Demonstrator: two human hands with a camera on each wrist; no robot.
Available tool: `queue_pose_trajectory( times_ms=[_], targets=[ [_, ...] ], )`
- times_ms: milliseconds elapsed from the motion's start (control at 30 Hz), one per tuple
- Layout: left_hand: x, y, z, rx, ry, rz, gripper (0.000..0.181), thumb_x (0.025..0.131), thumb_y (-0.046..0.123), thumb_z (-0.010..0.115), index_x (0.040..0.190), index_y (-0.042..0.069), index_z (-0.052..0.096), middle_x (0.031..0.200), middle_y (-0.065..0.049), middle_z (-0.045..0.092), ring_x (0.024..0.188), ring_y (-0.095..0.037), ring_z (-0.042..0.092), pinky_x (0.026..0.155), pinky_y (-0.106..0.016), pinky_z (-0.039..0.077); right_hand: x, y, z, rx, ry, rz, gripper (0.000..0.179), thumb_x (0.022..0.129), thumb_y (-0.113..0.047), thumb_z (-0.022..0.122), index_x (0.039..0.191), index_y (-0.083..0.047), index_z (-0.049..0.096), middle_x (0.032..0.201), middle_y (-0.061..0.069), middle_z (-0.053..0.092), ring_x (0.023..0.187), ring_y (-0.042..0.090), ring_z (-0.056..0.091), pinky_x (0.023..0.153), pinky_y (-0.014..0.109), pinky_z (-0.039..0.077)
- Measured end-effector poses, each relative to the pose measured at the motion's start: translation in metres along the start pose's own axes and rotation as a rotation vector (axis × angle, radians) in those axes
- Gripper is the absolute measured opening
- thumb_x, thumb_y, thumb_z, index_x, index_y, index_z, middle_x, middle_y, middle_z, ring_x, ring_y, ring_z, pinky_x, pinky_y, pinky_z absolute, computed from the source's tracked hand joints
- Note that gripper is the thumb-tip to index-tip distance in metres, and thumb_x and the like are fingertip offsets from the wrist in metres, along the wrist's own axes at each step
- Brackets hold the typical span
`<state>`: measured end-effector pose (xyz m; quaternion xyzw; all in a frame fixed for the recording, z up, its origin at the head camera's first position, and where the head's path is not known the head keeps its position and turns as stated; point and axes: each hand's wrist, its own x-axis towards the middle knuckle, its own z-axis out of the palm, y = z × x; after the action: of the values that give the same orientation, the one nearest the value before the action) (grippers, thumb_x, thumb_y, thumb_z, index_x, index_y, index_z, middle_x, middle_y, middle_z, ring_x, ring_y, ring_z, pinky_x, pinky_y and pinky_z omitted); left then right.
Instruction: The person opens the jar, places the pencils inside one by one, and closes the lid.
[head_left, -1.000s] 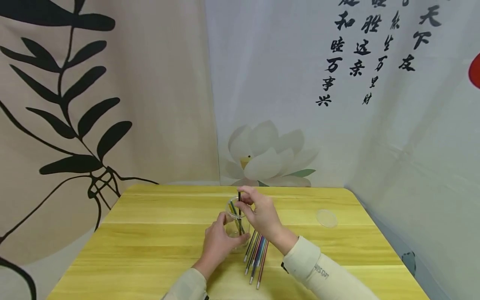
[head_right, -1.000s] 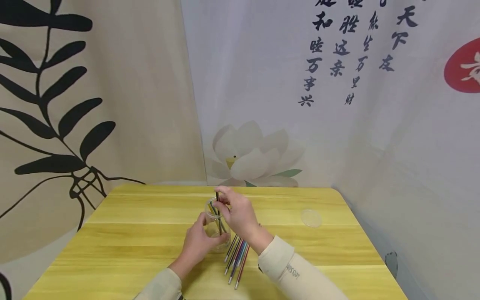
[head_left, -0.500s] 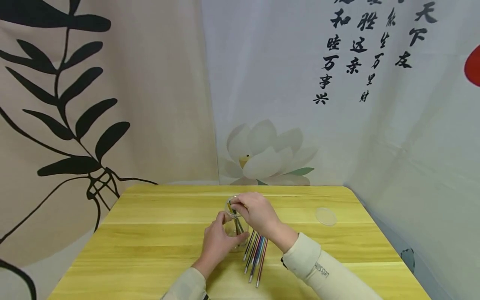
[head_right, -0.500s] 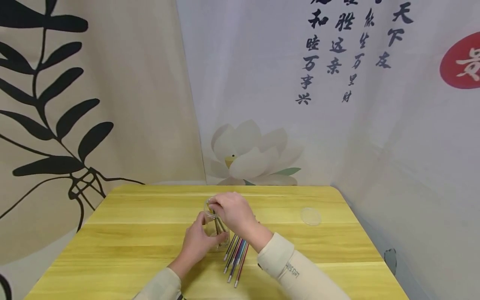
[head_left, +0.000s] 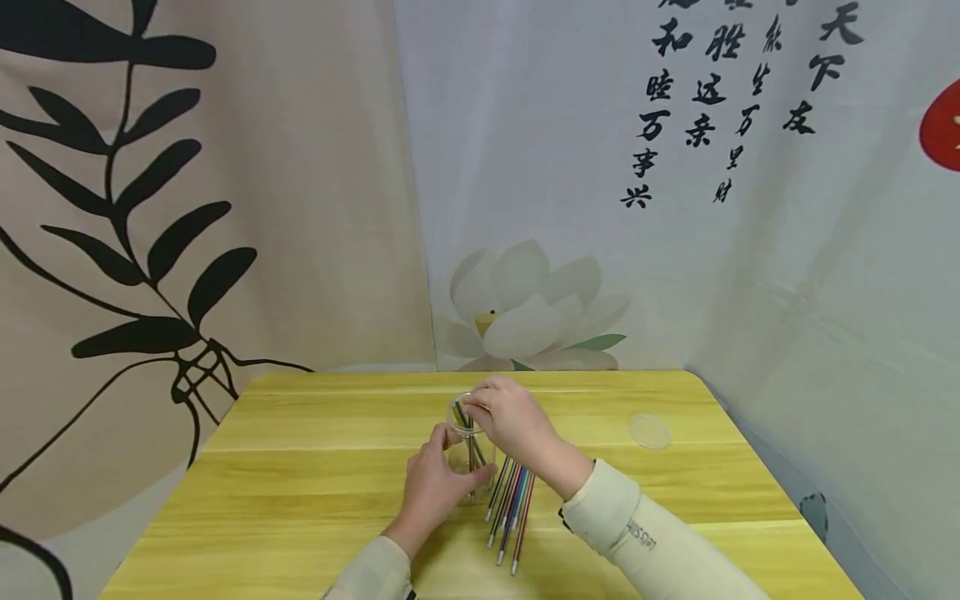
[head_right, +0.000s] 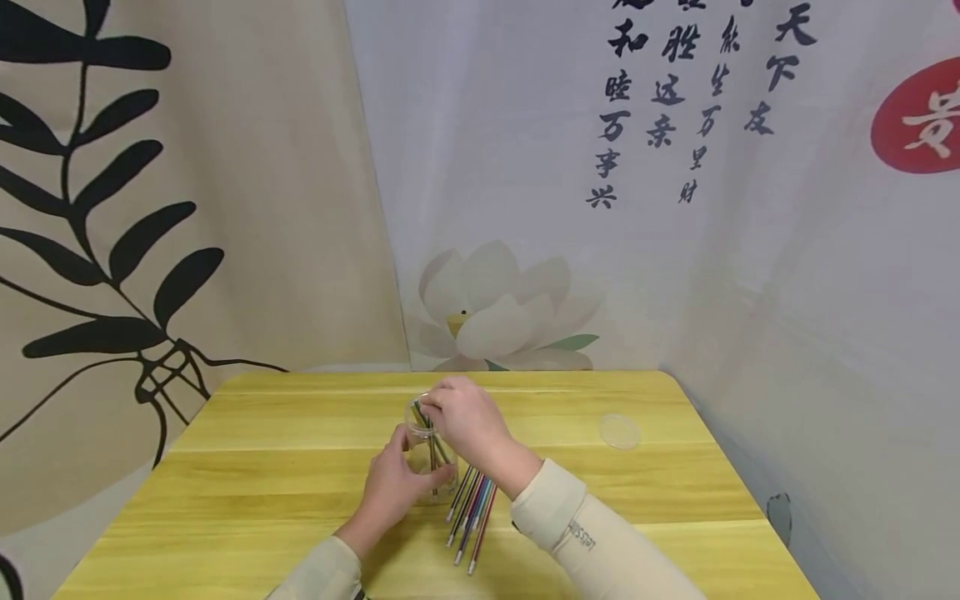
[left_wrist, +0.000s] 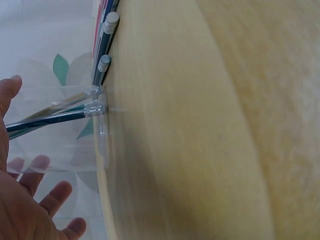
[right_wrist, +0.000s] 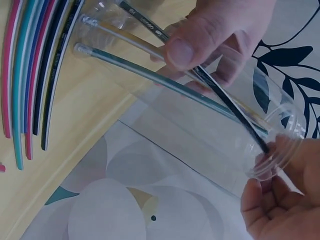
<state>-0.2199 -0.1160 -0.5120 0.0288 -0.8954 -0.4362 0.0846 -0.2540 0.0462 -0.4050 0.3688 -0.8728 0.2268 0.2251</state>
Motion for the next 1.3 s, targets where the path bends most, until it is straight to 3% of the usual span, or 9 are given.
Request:
queue_pose_trajectory(
  times_ms=[267, 400, 500, 633, 733, 800, 900, 1067, 1300],
  targets=[
    [0.0, 0.0, 0.002, -0.001, 0.016, -0.003, 0.079, 0.073, 0.057, 0.095, 0.132, 0.021, 0.058, 0.141, -0.007, 0.071, 0.132, -0.047, 0.061, 0.108, -0.071, 0.046, -0.006, 0.003, -0.001, -0.097, 0.026, 0.065, 0.024, 0.104, -0.027, 0.072, 0.114, -0.007, 0.081, 0.129, 0.013, 0.07, 0.117, 0.031, 0.065, 0.097, 0.043, 0.061],
    [0.0, 0.0, 0.002, -0.009, 0.015, -0.004, 0.078, 0.073, 0.056, 0.096, 0.132, 0.021, 0.058, 0.141, -0.007, 0.071, 0.133, -0.046, 0.06, 0.108, -0.073, 0.046, -0.005, 0.016, -0.004, 0.052, 0.035, 0.159, 0.034, 0.105, -0.033, 0.07, 0.128, -0.008, 0.074, 0.132, 0.012, 0.071, 0.122, 0.032, 0.066, 0.101, 0.049, 0.06],
    [0.001, -0.001, 0.002, -0.016, 0.02, -0.002, 0.077, 0.073, 0.055, 0.096, 0.13, 0.021, 0.059, 0.14, -0.006, 0.071, 0.132, -0.044, 0.061, 0.107, -0.07, 0.048, -0.005, 0.039, 0.0, 0.186, 0.012, 0.331, 0.034, 0.109, -0.035, 0.063, 0.129, -0.01, 0.073, 0.126, 0.009, 0.073, 0.116, 0.03, 0.07, 0.096, 0.05, 0.061],
    [0.0, -0.001, 0.002, -0.021, 0.026, -0.006, 0.078, 0.072, 0.053, 0.097, 0.131, 0.02, 0.059, 0.14, -0.007, 0.071, 0.13, -0.042, 0.062, 0.106, -0.069, 0.05, -0.019, 0.077, 0.019, 0.252, -0.196, 0.612, 0.043, 0.11, -0.035, 0.06, 0.138, -0.002, 0.066, 0.128, 0.015, 0.074, 0.11, 0.031, 0.073, 0.093, 0.05, 0.062],
    [-0.001, 0.0, 0.002, -0.018, 0.025, -0.013, 0.079, 0.071, 0.053, 0.097, 0.132, 0.021, 0.058, 0.141, -0.006, 0.07, 0.131, -0.042, 0.062, 0.107, -0.07, 0.05, -0.038, 0.096, 0.035, 0.221, -0.385, 0.715, 0.057, 0.106, -0.036, 0.067, 0.144, 0.006, 0.058, 0.136, 0.025, 0.069, 0.119, 0.04, 0.071, 0.1, 0.055, 0.06],
    [0.0, 0.001, 0.002, -0.02, 0.029, -0.009, 0.077, 0.072, 0.052, 0.097, 0.131, 0.022, 0.058, 0.141, -0.006, 0.07, 0.131, -0.041, 0.062, 0.106, -0.07, 0.05, -0.047, 0.103, 0.042, 0.198, -0.452, 0.726, 0.063, 0.104, -0.039, 0.071, 0.143, 0.007, 0.057, 0.137, 0.027, 0.068, 0.122, 0.042, 0.069, 0.103, 0.057, 0.058],
    [0.001, 0.002, 0.002, -0.028, 0.035, -0.005, 0.075, 0.073, 0.052, 0.097, 0.131, 0.022, 0.059, 0.141, -0.006, 0.07, 0.132, -0.04, 0.062, 0.107, -0.068, 0.051, -0.052, 0.106, 0.048, 0.174, -0.483, 0.702, 0.062, 0.1, -0.037, 0.077, 0.139, 0.008, 0.06, 0.132, 0.027, 0.07, 0.122, 0.043, 0.068, 0.104, 0.057, 0.057],
    [0.002, 0.001, 0.003, -0.043, 0.034, -0.014, 0.076, 0.072, 0.051, 0.098, 0.131, 0.023, 0.059, 0.141, -0.005, 0.071, 0.132, -0.039, 0.062, 0.108, -0.068, 0.05, -0.055, 0.105, 0.056, 0.136, -0.469, 0.649, 0.052, 0.094, -0.022, 0.084, 0.131, 0.006, 0.063, 0.121, 0.023, 0.074, 0.112, 0.038, 0.072, 0.098, 0.051, 0.061],
    [0.002, -0.001, 0.005, -0.032, 0.027, -0.012, 0.076, 0.073, 0.052, 0.097, 0.131, 0.021, 0.059, 0.141, -0.006, 0.07, 0.131, -0.04, 0.063, 0.106, -0.067, 0.051, -0.058, 0.105, 0.055, 0.137, -0.481, 0.697, 0.043, 0.092, -0.016, 0.086, 0.125, 0.005, 0.067, 0.121, 0.021, 0.074, 0.113, 0.037, 0.072, 0.099, 0.051, 0.061]
  ],
)
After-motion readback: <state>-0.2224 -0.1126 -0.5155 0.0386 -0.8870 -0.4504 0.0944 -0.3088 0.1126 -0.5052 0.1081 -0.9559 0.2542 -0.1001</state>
